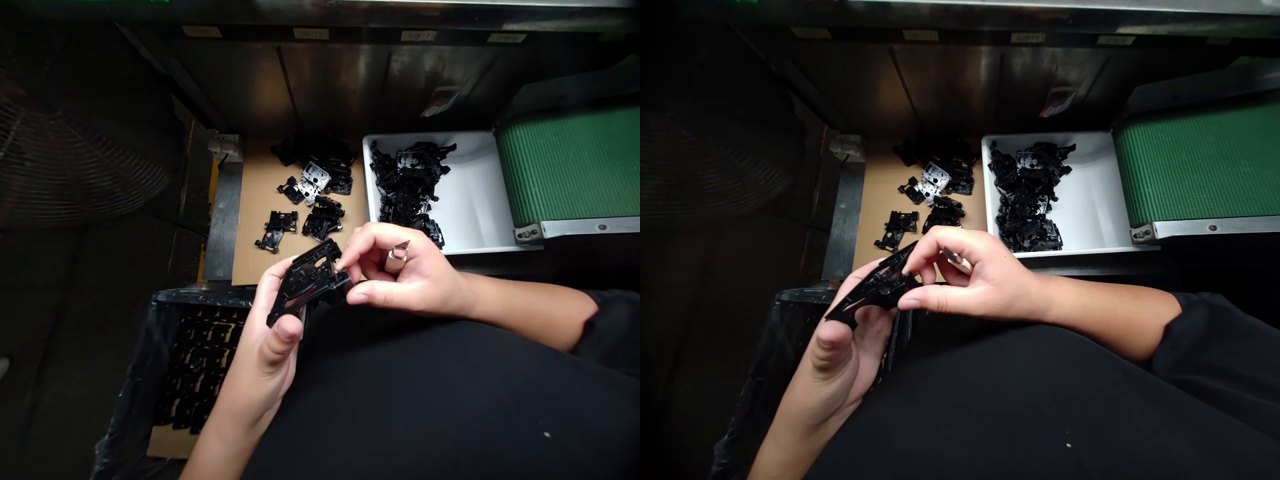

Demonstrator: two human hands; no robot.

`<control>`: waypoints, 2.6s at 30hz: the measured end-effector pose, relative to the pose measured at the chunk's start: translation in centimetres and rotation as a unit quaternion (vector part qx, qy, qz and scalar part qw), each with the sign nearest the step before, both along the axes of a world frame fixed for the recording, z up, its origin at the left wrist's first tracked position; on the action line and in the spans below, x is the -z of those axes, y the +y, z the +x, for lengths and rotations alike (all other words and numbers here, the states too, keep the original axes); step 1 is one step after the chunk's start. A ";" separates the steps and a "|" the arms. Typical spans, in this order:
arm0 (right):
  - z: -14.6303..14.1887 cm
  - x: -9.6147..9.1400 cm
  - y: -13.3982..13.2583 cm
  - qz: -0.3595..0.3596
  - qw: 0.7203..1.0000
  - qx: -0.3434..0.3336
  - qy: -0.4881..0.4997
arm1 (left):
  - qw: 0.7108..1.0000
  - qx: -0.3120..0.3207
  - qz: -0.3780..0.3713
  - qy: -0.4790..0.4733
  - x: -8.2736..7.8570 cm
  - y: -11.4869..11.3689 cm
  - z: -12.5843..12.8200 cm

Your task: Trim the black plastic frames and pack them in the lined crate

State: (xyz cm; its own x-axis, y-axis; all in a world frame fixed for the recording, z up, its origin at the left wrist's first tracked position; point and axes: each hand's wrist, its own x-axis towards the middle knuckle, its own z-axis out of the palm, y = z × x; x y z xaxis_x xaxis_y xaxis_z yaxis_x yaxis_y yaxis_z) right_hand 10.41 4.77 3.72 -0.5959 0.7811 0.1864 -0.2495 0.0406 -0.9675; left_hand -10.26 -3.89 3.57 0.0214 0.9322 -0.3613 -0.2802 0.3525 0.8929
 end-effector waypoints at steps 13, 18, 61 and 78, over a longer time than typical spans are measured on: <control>0.9 0.3 -1.5 0.236 0.971 -0.015 -0.033 | 0.947 -0.046 0.240 0.207 -1.4 -1.6 -2.1; 0.4 0.0 -2.1 0.201 0.979 -0.012 -0.030 | 0.946 -0.047 0.230 0.222 -1.4 -2.0 -2.8; -1.3 0.6 -0.5 0.243 0.970 -0.001 0.003 | 0.937 -0.125 0.194 0.261 -1.2 -3.3 -2.9; -0.2 1.7 -0.2 0.214 0.977 0.005 0.005 | 0.934 -0.128 0.172 0.287 -0.8 -2.8 -1.7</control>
State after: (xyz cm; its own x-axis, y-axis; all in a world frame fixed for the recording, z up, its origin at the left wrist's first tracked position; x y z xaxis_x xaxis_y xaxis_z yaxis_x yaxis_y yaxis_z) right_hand 10.21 4.55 1.99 -0.5857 0.6356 0.5030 -0.2567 0.4432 -0.8589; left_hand -11.94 -6.72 4.33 -0.3227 0.9434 0.0762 0.2426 0.0047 0.9701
